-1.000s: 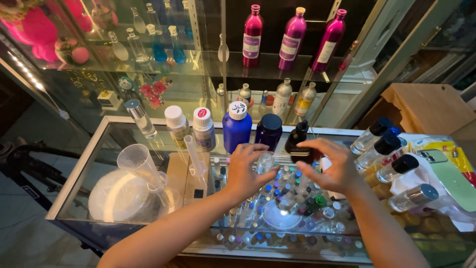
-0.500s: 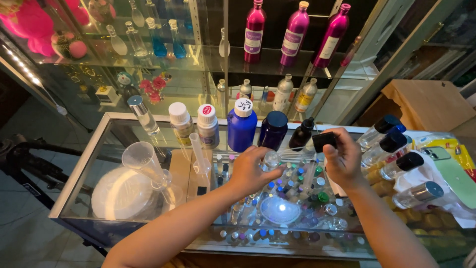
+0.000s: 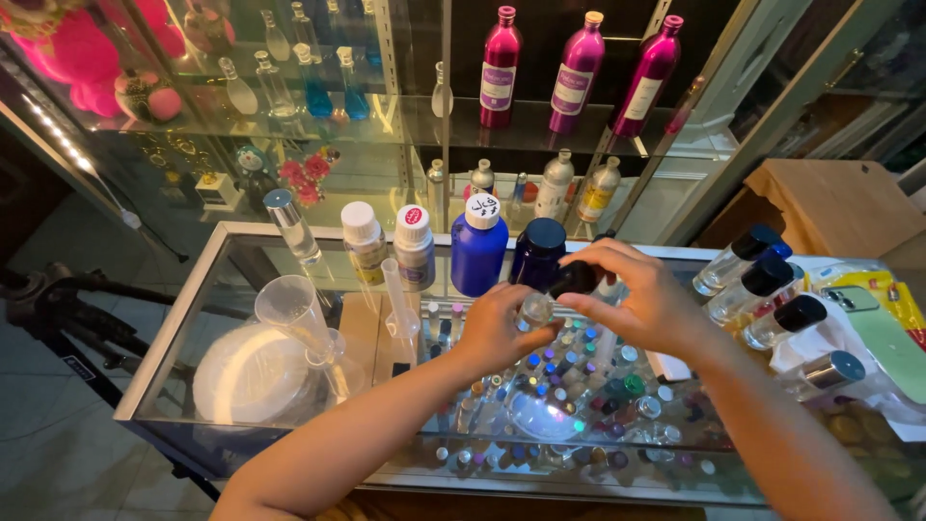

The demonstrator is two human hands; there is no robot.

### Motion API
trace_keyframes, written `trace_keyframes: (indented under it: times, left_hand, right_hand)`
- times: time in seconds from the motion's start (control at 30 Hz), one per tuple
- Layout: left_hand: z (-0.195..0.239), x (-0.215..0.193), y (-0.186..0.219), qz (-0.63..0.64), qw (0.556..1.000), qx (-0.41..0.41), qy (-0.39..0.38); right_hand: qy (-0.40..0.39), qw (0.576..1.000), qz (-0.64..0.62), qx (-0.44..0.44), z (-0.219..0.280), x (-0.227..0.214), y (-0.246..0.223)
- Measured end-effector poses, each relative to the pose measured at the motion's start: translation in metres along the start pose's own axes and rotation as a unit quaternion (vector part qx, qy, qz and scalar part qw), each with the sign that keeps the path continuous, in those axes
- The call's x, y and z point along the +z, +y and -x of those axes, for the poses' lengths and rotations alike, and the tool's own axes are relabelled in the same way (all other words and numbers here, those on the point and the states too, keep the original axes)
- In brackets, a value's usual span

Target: Measuring and mixing different perfume ingredients from various bottles into a container using a measuring cup.

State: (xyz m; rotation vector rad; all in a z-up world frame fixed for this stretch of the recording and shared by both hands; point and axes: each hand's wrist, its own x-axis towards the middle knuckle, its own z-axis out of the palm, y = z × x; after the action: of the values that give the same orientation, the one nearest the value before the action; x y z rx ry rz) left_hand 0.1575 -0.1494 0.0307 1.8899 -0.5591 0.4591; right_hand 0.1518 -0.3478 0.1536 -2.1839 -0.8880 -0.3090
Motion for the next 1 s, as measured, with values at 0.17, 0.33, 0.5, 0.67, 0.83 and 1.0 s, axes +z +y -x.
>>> trace_keyframes:
  times: [0.17, 0.33, 0.5, 0.67, 0.83, 1.0]
  left_hand:
    - [-0.001, -0.004, 0.008, 0.008, 1.000, 0.005, 0.004]
    - [0.000, -0.001, 0.003, 0.027, 1.000, 0.007, 0.004]
    - [0.000, 0.004, -0.003, 0.010, 1.000, -0.003, 0.002]
    - [0.001, 0.006, -0.014, 0.017, 1.000, 0.001, -0.006]
    - [0.004, 0.011, -0.032, 0.022, 1.000, -0.004, -0.017]
    - [0.001, 0.008, -0.017, 0.028, 1.000, 0.009, -0.009]
  right_hand:
    - [-0.212, 0.972, 0.049, 0.088, -0.039, -0.032, -0.065]
    - [-0.315, 0.936, 0.090, 0.130, -0.059, -0.029, -0.075]
    - [-0.345, 0.919, 0.135, 0.134, -0.058, -0.022, -0.065]
    - [-0.305, 0.931, 0.146, 0.137, -0.056, -0.018, -0.043]
    - [-0.282, 0.938, 0.160, 0.124, -0.053, -0.018, -0.041]
    - [-0.279, 0.949, 0.126, 0.074, -0.048, -0.033, -0.046]
